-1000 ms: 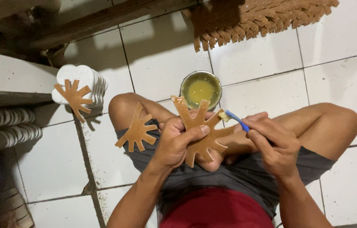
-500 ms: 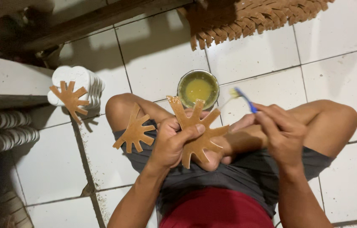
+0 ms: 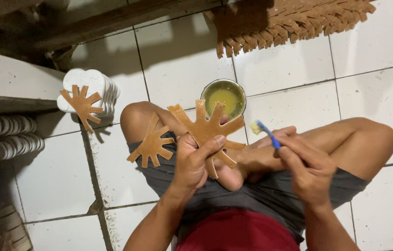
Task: The person sits on a tiled floor and brushes a yellow liquid from a bowl onto flat wooden cutout shapes using a toothbrush, coating each piece and placing it onto a growing pile of finished pieces on the floor. They briefly reach up to a phone on a shelf before resuming coating.
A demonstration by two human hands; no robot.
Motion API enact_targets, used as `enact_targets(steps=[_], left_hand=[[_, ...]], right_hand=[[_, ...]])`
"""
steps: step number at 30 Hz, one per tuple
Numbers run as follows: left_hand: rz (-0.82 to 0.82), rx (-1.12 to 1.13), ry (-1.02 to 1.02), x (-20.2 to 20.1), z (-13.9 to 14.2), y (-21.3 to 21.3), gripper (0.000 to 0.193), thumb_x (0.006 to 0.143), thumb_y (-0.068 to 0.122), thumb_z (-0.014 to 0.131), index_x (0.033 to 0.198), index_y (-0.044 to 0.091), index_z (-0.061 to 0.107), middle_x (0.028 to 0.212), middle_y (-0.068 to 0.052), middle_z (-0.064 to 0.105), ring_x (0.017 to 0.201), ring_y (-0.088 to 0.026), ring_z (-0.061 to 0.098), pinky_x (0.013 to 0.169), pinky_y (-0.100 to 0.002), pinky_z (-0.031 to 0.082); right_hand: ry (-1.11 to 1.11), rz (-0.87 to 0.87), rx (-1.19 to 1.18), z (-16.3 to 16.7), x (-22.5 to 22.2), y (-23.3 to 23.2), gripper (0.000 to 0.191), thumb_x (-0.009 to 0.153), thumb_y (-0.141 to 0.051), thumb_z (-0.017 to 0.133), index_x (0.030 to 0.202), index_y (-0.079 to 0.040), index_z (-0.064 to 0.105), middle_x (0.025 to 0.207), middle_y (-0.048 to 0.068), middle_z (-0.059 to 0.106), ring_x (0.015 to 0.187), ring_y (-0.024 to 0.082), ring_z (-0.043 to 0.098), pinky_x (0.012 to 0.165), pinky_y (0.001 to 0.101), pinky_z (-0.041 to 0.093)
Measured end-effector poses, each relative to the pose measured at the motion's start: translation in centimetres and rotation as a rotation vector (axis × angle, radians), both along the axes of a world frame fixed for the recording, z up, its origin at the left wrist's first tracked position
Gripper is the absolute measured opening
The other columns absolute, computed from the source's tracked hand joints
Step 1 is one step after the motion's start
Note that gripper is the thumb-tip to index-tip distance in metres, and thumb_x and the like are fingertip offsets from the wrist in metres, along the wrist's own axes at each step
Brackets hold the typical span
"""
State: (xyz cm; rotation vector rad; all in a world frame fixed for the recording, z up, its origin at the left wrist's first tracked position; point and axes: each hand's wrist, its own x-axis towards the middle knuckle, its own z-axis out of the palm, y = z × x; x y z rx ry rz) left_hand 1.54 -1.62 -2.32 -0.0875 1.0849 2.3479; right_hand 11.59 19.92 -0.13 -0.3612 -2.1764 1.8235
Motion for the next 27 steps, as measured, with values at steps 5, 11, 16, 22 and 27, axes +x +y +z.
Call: enact_targets(steps=[5, 11, 16, 22, 27], left_hand=[[0.003, -0.002, -0.011, 0.4, 1.3, 0.8, 0.041, 0.097, -0.001, 0.063, 0.137, -0.009, 0.058, 0.136, -0.017, 0.064, 0.123, -0.02, 0.064, 0.109, -0.034, 0.052], [0.035, 0.045, -0.067, 0.3, 1.7, 1.3, 0.045, 0.098, 0.0, 0.062, 0.141, -0.009, 0.055, 0.131, -0.017, 0.065, 0.117, -0.017, 0.064, 0.105, -0.032, 0.051], [0.038, 0.085, -0.097, 0.2, 2.3, 1.5, 0.045, 0.099, 0.0, 0.06, 0.143, -0.008, 0.055, 0.129, -0.016, 0.065, 0.115, -0.016, 0.063, 0.102, -0.03, 0.052], [-0.017, 0.04, -0.117, 0.4, 2.5, 1.8, 0.045, 0.096, 0.001, 0.059, 0.139, -0.009, 0.055, 0.128, -0.016, 0.067, 0.115, -0.017, 0.065, 0.101, -0.03, 0.053], [0.08, 0.036, -0.138, -0.3, 2.6, 0.9, 0.045, 0.097, 0.004, 0.055, 0.14, -0.009, 0.053, 0.13, -0.02, 0.065, 0.115, -0.022, 0.065, 0.099, -0.035, 0.054]], right_hand=[[0.012, 0.002, 0.142, 0.4, -1.7, -1.4, 0.024, 0.098, 0.008, 0.062, 0.12, 0.006, 0.071, 0.089, 0.009, 0.068, 0.079, 0.013, 0.062, 0.071, 0.0232, 0.049], [0.107, -0.003, 0.159, 0.1, -1.6, -1.1, 0.023, 0.099, 0.007, 0.063, 0.12, 0.004, 0.071, 0.092, 0.009, 0.069, 0.078, 0.012, 0.062, 0.068, 0.0232, 0.049], [0.009, -0.06, 0.143, 0.3, -1.5, -1.0, 0.024, 0.099, 0.005, 0.063, 0.122, 0.004, 0.072, 0.085, 0.008, 0.068, 0.074, 0.012, 0.061, 0.065, 0.0233, 0.048], [-0.038, -0.033, 0.138, 0.8, -2.0, -0.9, 0.024, 0.1, 0.002, 0.063, 0.122, 0.004, 0.072, 0.089, 0.008, 0.068, 0.079, 0.012, 0.061, 0.07, 0.0237, 0.05], [-0.096, -0.004, 0.224, -2.0, -4.0, 0.3, 0.025, 0.1, 0.0, 0.063, 0.123, 0.001, 0.072, 0.084, 0.006, 0.067, 0.075, 0.011, 0.061, 0.067, 0.0243, 0.05]])
